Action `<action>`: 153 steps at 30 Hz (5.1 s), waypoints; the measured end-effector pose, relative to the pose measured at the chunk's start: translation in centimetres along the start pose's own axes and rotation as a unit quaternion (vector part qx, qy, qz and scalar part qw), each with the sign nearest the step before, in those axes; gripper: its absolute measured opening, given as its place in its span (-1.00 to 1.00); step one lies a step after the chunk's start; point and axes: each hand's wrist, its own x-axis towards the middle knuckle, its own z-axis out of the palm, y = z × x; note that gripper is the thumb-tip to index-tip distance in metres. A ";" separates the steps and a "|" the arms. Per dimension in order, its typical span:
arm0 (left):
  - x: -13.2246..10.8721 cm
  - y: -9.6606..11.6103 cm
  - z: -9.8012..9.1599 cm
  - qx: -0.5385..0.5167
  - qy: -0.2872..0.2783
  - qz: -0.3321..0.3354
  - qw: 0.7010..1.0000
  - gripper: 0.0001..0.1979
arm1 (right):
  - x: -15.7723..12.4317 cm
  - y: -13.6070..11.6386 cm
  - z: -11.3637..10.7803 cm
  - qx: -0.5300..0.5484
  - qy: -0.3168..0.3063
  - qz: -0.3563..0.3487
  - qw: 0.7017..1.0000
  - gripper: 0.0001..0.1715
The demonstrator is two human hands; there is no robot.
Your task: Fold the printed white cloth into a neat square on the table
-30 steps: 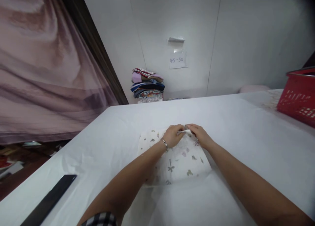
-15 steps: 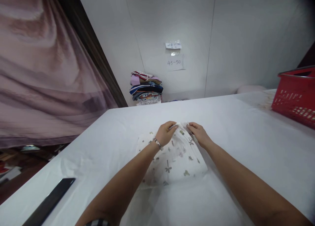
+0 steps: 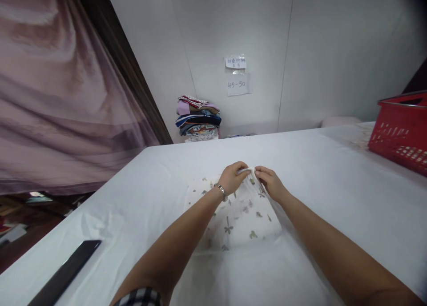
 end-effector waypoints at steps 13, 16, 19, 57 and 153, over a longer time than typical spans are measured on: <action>-1.7 -3.0 -2.3 0.100 -0.024 0.055 0.993 -0.66 | -0.7 -0.7 0.7 -0.079 0.042 -0.010 0.996 -0.72; -2.4 -4.6 -4.2 0.117 -0.061 0.024 0.991 -0.61 | -0.8 -0.5 0.6 -0.067 0.040 -0.009 0.997 -0.72; -3.1 -5.4 -6.1 0.131 -0.090 -0.039 0.987 -0.56 | -0.7 -0.1 0.5 -0.064 0.042 -0.009 0.997 -0.72; -4.8 -12.8 -11.5 0.130 -0.015 -0.342 0.931 -0.63 | 2.7 3.5 -0.6 -0.322 0.138 0.052 0.935 -0.56; -23.9 -2.8 -8.7 0.264 -0.037 0.109 0.958 -0.54 | -13.4 0.2 -3.7 -0.548 -0.210 -0.229 0.777 -0.54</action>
